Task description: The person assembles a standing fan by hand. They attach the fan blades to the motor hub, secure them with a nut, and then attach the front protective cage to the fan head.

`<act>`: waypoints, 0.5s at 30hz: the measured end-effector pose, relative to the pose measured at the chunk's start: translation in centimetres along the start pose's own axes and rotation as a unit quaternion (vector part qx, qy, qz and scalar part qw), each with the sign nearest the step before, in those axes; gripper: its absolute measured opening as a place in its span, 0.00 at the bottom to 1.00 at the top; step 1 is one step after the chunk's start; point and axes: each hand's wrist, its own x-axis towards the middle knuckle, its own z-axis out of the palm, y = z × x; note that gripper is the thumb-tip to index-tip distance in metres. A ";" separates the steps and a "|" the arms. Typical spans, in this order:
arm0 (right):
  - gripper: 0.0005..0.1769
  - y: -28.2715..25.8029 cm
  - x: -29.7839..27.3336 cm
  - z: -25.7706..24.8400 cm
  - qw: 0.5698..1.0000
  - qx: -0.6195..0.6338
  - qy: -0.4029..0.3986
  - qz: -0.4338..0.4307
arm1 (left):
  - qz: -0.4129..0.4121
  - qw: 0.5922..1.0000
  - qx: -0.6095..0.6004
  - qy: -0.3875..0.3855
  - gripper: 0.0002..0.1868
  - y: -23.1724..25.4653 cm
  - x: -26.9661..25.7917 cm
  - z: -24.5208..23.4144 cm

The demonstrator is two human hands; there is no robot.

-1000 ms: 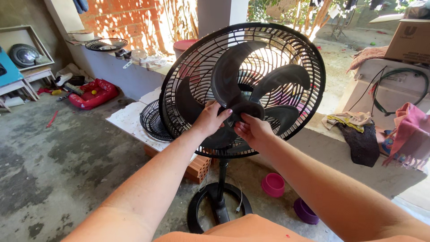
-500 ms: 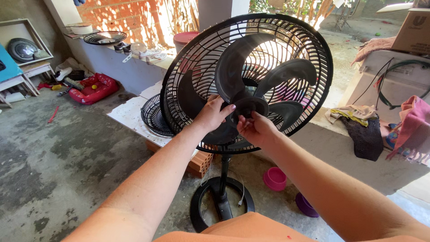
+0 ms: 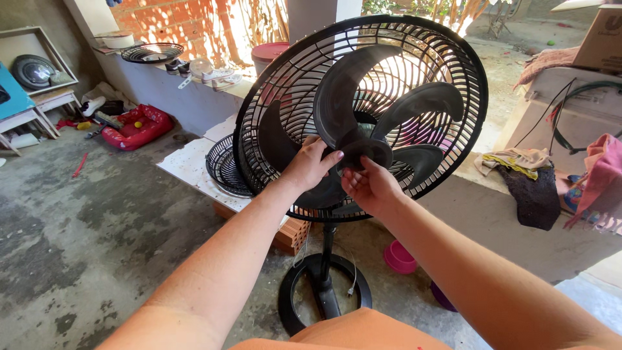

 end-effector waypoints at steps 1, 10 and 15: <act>0.21 0.0 -0.1 0.0 1.000 0.007 -0.008 0.012 | -0.002 1.000 -0.003 -0.001 0.29 0.0 0.0 0.0; 0.14 -0.6 -0.6 -0.4 0.999 0.032 -0.019 0.012 | -0.031 0.999 0.008 -0.017 0.29 0.5 -0.1 -0.1; 0.11 -1.0 0.2 -0.4 1.000 -0.021 -0.012 -0.006 | -0.015 1.000 0.004 -0.005 0.28 0.6 -0.5 -0.3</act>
